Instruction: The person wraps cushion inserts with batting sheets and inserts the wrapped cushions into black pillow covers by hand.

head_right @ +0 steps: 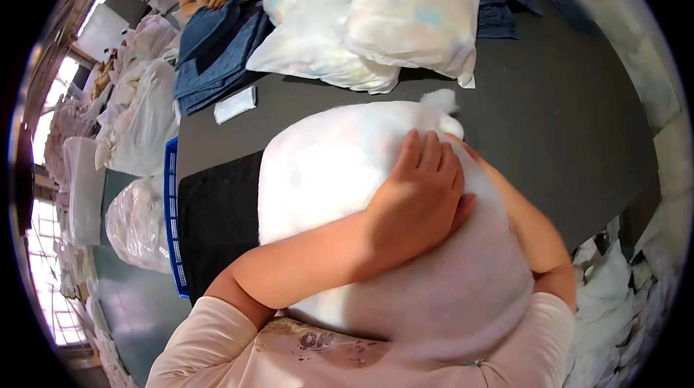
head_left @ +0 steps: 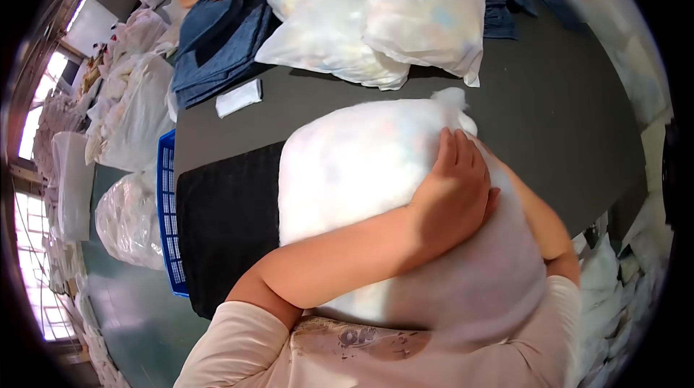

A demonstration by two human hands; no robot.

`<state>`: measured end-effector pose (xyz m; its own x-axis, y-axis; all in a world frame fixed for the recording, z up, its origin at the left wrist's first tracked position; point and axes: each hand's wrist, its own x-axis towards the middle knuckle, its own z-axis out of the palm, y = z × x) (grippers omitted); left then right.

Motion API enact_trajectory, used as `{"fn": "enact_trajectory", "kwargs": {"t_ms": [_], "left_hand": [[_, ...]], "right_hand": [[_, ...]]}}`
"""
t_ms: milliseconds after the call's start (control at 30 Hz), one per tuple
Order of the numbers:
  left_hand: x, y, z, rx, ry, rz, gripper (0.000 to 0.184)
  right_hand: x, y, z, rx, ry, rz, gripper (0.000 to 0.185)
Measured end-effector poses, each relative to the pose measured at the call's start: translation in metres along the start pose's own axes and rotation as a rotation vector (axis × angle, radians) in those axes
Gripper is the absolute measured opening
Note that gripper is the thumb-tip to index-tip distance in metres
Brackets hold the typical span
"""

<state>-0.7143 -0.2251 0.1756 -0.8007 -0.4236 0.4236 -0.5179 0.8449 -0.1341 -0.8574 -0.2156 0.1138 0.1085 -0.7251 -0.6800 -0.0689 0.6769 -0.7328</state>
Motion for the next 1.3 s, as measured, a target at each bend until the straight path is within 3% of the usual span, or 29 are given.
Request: {"fn": "enact_trajectory", "kwargs": {"t_ms": [100,267,400,500,600,700,767,800,867,933,967,1067,1133,1200,1300], "left_hand": [[-0.024,0.011,-0.029,0.022,-0.014,-0.009,0.052],[-0.072,0.028,-0.082,-0.011,0.179,0.044,0.051],[-0.127,0.014,-0.135,-0.328,0.365,0.073,0.048],[-0.176,-0.025,-0.183,-0.725,0.474,0.192,0.052],[-0.260,-0.093,-0.230,-1.187,0.366,0.194,0.054],[-0.356,-0.157,-0.179,-1.013,0.389,-0.087,0.040],[-0.411,-0.161,-0.121,-0.949,0.223,-0.309,0.028],[-0.442,-0.159,-0.100,-0.952,-0.227,-0.397,0.029],[-0.496,-0.139,-0.036,-1.239,-1.119,-0.246,0.039],[-0.544,-0.099,-0.008,-1.099,-0.978,0.096,0.042],[-0.546,-0.092,-0.031,-1.039,-0.827,0.045,0.041],[-0.552,-0.071,-0.019,-0.992,-0.652,0.014,0.040],[-0.541,-0.069,-0.012,-0.878,-0.688,0.022,0.038],[-0.547,-0.068,0.004,-0.882,-0.433,0.069,0.037],[-0.540,-0.075,-0.001,-0.894,-0.456,0.177,0.034]], "right_hand": [[-0.003,0.008,0.007,-0.019,0.043,-0.022,0.061],[-0.035,0.031,0.021,-0.076,0.184,-0.078,0.061],[-0.069,0.046,0.038,-0.129,0.351,-0.140,0.061],[-0.111,0.055,0.059,-0.167,0.511,-0.196,0.061],[-0.157,0.058,0.095,-0.192,0.660,-0.236,0.061],[-0.220,0.081,0.135,-0.189,0.837,-0.259,0.061],[-0.266,0.103,0.168,-0.169,0.970,-0.230,0.061],[-0.288,0.115,0.186,-0.157,1.028,-0.209,0.061],[-0.331,0.136,0.220,-0.143,1.138,-0.170,0.060],[-0.372,0.159,0.251,-0.117,1.238,-0.142,0.060],[-0.392,0.169,0.269,-0.108,1.289,-0.119,0.060],[-0.447,0.204,0.319,-0.061,1.411,-0.029,0.060],[-0.473,0.228,0.344,-0.026,1.476,0.017,0.060],[-0.498,0.253,0.374,0.009,1.529,0.081,0.060],[-0.528,0.288,0.415,0.084,1.607,0.166,0.060]]}}
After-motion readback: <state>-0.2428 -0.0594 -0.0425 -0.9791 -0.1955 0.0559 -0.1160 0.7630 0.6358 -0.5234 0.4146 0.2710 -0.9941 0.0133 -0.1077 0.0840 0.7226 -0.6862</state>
